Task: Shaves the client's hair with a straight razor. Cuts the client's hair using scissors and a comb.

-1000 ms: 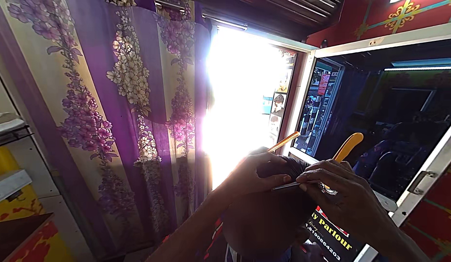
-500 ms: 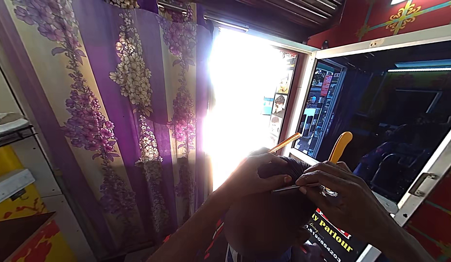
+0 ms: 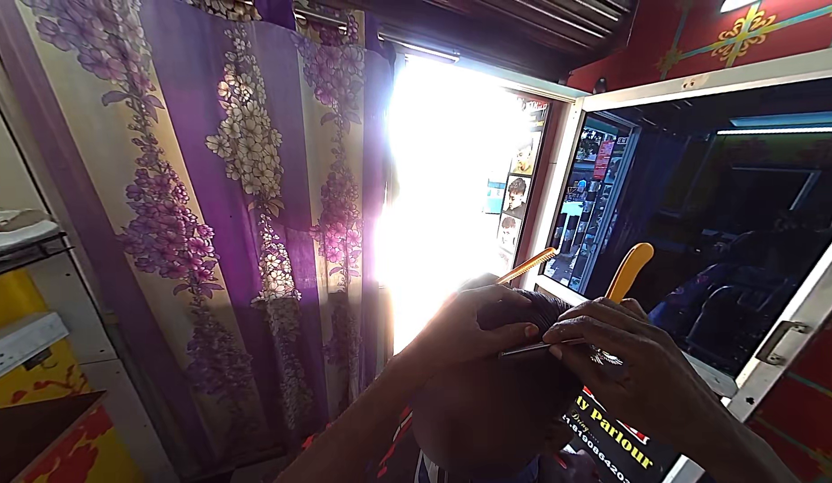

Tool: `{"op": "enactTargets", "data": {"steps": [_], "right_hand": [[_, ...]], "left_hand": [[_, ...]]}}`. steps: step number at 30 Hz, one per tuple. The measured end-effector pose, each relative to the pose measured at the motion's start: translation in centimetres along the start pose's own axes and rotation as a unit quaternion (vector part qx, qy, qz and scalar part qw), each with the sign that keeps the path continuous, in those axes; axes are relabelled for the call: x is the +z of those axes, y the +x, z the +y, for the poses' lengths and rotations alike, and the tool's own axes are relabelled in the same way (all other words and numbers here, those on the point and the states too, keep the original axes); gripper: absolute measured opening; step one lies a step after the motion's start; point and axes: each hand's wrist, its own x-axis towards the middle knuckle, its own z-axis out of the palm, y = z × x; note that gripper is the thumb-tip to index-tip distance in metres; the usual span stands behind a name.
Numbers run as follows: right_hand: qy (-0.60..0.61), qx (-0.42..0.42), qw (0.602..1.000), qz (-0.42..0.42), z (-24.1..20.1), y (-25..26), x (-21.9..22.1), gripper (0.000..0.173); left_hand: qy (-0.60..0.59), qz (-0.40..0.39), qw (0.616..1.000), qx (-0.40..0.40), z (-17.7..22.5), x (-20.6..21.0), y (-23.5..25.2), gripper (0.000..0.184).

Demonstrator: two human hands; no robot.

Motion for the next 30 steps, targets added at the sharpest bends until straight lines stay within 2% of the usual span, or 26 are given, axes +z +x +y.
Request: {"op": "enactTargets", "data": {"steps": [12, 16, 17, 19, 21, 22, 24, 25, 27, 30], "right_hand": [[-0.006, -0.012, 1.000, -0.005, -0.3, 0.3, 0.1, 0.017], [0.010, 0.039, 0.997, 0.067, -0.3, 0.4, -0.6, 0.015], [0.019, 0.056, 0.994, 0.089, -0.2, 0.4, -1.0, 0.016], [0.033, 0.092, 0.987, 0.125, 0.4, -0.1, -1.7, 0.017], [0.066, 0.127, 0.977, 0.158, 0.9, -0.7, -2.3, 0.018], [0.090, 0.142, 0.971, 0.171, 1.1, -1.0, -2.5, 0.018], [0.138, 0.164, 0.961, 0.172, 1.6, -1.5, -2.6, 0.019], [0.156, 0.161, 0.961, 0.159, 1.7, -1.6, -2.5, 0.019], [0.162, 0.140, 0.970, 0.120, 1.7, -1.5, -1.9, 0.019], [0.128, 0.122, 0.981, 0.079, 1.2, -1.2, -1.0, 0.016]], "left_hand": [[0.009, -0.006, 1.000, -0.006, 0.2, 0.0, 0.1, 0.031], [-0.019, 0.002, 1.000, -0.006, -0.3, -0.5, 0.3, 0.024], [-0.030, 0.028, 0.999, -0.026, -0.5, -0.9, 0.2, 0.024], [-0.011, 0.152, 0.986, -0.074, -0.8, -1.7, 0.0, 0.026], [0.050, 0.252, 0.965, -0.059, -0.9, -2.8, 0.2, 0.022], [0.065, 0.252, 0.965, -0.033, -0.5, -3.2, 0.3, 0.019], [0.080, 0.162, 0.983, 0.013, 1.2, -3.1, 0.5, 0.021], [0.102, 0.107, 0.989, 0.020, 2.1, -2.6, 0.7, 0.030], [0.163, 0.014, 0.987, -0.006, 3.4, -1.4, 1.3, 0.043], [0.168, -0.077, 0.982, -0.049, 2.8, -0.5, 2.4, 0.037]]}}
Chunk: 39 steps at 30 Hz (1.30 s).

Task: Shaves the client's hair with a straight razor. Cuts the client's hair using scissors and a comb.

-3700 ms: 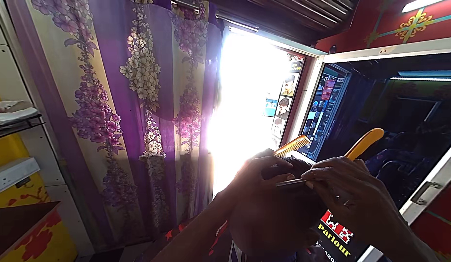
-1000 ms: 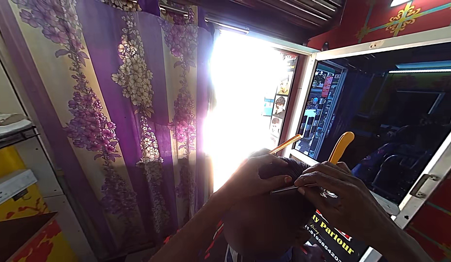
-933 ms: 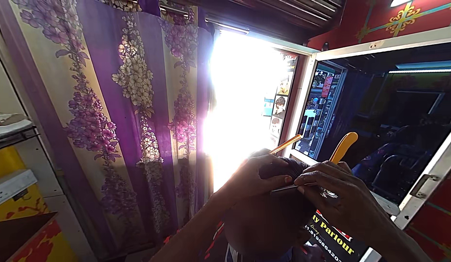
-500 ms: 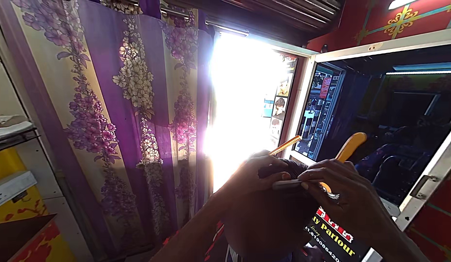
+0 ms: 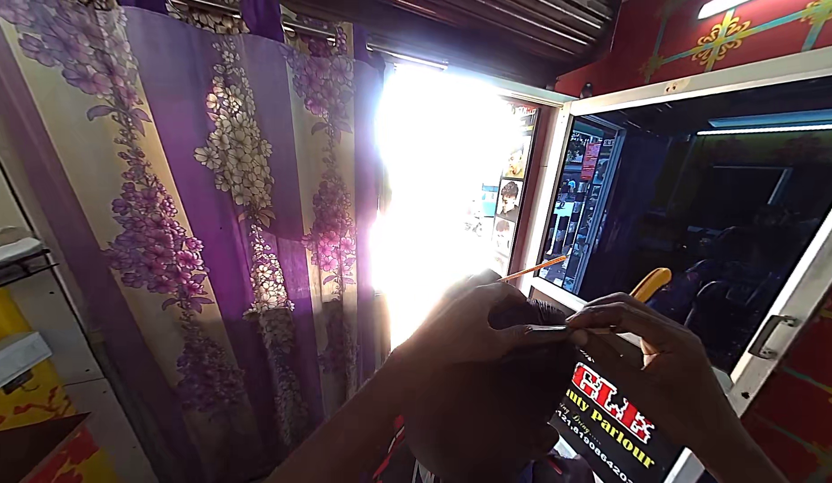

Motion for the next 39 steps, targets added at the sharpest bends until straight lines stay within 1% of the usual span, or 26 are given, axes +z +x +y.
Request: {"op": "enactTargets", "data": {"steps": [2, 4, 8, 14, 17, 23, 28, 32, 39], "right_hand": [[-0.020, -0.009, 1.000, -0.014, 0.1, 0.0, 0.4, 0.016], [-0.036, -0.024, 0.999, -0.022, 0.5, -0.2, 0.6, 0.015], [-0.063, -0.034, 0.997, -0.034, 0.7, -0.5, 0.9, 0.015], [-0.091, -0.052, 0.994, -0.032, 0.5, -0.8, 1.0, 0.016], [-0.099, -0.067, 0.992, -0.030, 0.4, -0.8, 0.9, 0.016], [-0.067, -0.059, 0.994, -0.065, 0.9, -0.6, 0.6, 0.015], [-0.078, -0.066, 0.994, -0.039, 0.9, -0.7, 1.0, 0.016], [-0.085, -0.072, 0.992, -0.058, 0.7, -0.6, 0.7, 0.015], [-0.089, -0.073, 0.992, -0.059, 0.5, -0.6, 0.7, 0.016]], "left_hand": [[-0.033, -0.027, 0.999, -0.008, -0.7, 0.3, 0.4, 0.036], [-0.057, -0.014, 0.998, -0.009, -1.1, 0.7, 0.4, 0.036], [-0.085, -0.005, 0.996, -0.035, -0.6, 0.6, 0.1, 0.039], [-0.085, -0.005, 0.996, -0.038, -0.4, 0.6, -0.1, 0.041], [-0.076, 0.002, 0.997, -0.023, -0.3, 0.7, -0.1, 0.040], [-0.074, 0.004, 0.997, -0.014, -0.5, 0.9, -0.1, 0.041], [-0.073, 0.002, 0.997, -0.023, 0.0, 0.7, -0.2, 0.038], [-0.076, 0.006, 0.997, -0.023, -0.1, 0.7, -0.3, 0.037], [-0.074, 0.009, 0.997, -0.015, 0.0, 0.7, -0.3, 0.038]]}}
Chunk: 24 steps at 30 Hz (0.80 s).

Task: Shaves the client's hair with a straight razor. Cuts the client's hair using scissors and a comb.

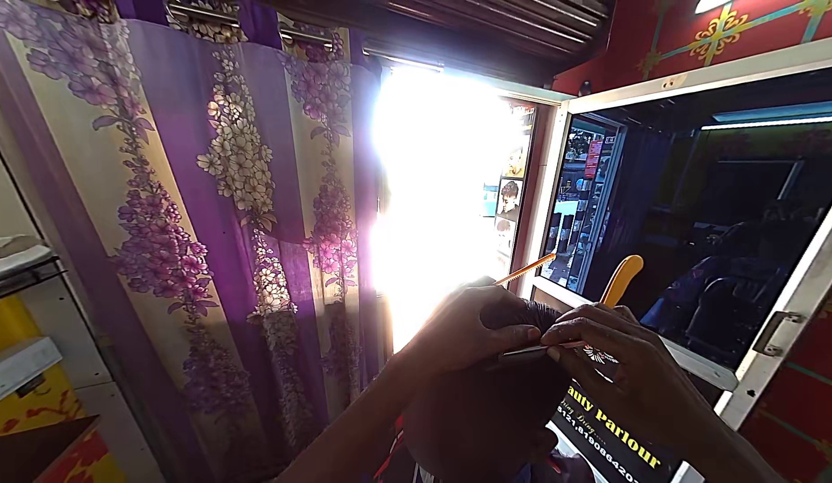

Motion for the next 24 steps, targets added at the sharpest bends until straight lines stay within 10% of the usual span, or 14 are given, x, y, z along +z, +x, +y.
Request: {"op": "enactTargets", "data": {"steps": [9, 15, 24], "right_hand": [[0.022, 0.005, 1.000, 0.013, 0.1, 0.1, -0.3, 0.015], [0.123, 0.126, 0.970, 0.166, 1.7, -1.0, -2.0, 0.019], [0.189, 0.118, 0.966, 0.129, 2.2, -1.6, -0.3, 0.019]], "left_hand": [[-0.012, -0.001, 1.000, -0.013, 0.0, -0.2, 0.2, 0.030], [0.029, 0.310, 0.949, -0.035, -1.3, -2.9, -0.1, 0.014], [0.116, -0.039, 0.992, -0.030, 1.9, 0.3, 1.6, 0.052]]}}
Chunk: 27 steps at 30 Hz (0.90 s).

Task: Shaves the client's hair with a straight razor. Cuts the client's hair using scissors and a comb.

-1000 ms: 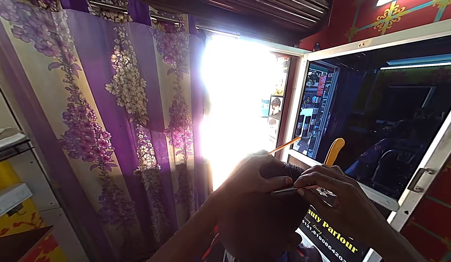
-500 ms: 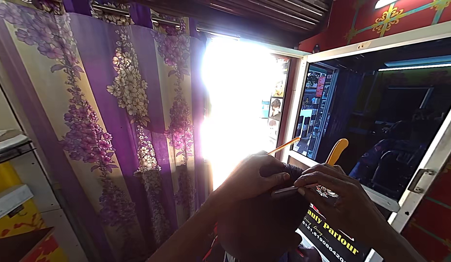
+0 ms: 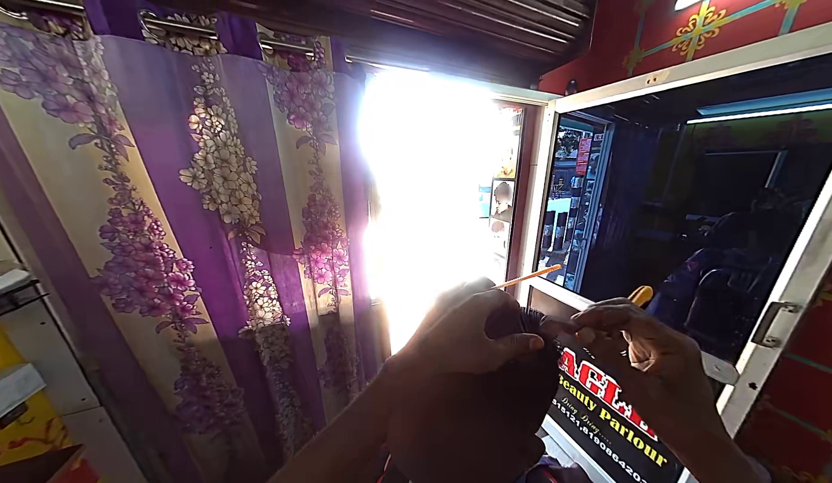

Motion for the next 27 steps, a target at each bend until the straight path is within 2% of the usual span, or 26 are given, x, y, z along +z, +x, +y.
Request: {"op": "enactTargets", "data": {"steps": [6, 16, 27], "right_hand": [[-0.070, -0.031, 0.995, -0.061, 0.7, 0.2, 0.9, 0.015], [-0.111, -0.093, 0.986, -0.084, 0.6, 0.0, 1.2, 0.015], [-0.103, -0.103, 0.981, -0.125, 0.5, 0.4, 0.7, 0.014]], "left_hand": [[-0.059, -0.016, 0.998, -0.003, -1.2, 0.2, 0.3, 0.034], [-0.062, -0.007, 0.998, -0.025, -0.6, 0.1, -0.5, 0.041], [-0.055, 0.003, 0.998, -0.008, -0.5, 0.0, -0.7, 0.040]]}}
